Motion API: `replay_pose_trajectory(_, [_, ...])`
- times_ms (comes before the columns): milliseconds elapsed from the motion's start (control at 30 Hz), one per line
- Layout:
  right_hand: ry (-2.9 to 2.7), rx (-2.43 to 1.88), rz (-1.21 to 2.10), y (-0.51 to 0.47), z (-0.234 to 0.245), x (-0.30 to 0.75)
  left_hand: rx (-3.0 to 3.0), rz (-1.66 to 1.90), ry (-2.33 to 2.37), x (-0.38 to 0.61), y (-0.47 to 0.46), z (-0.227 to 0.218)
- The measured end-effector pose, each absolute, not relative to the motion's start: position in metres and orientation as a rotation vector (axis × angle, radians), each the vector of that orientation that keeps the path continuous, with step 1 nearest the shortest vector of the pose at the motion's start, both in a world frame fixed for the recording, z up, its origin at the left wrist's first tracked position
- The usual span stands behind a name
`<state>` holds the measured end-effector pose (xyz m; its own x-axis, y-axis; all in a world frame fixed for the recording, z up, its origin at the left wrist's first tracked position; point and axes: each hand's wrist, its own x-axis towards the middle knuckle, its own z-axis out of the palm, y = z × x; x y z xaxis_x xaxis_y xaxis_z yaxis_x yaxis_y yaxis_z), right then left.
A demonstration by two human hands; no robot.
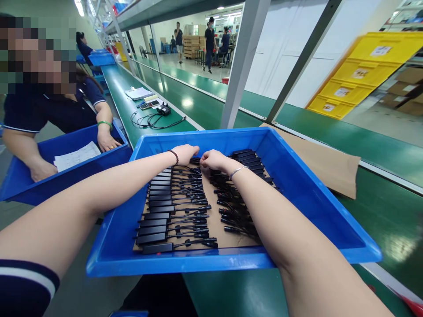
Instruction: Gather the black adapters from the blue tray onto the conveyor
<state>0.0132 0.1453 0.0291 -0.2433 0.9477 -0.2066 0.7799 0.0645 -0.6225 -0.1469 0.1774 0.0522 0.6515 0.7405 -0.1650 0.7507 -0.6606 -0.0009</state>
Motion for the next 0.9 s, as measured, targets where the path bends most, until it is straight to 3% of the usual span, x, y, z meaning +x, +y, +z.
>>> replay_pose_trajectory(267, [-2.090,-1.760,0.901,0.147,0.034,0.018,2.797,-0.411,1.075,-0.145,0.165,0.055])
replay_pose_trajectory(900, [-2.123,-1.770,0.858,0.145,0.036,0.015,2.793,-0.542,1.180,-0.141,0.161,0.053])
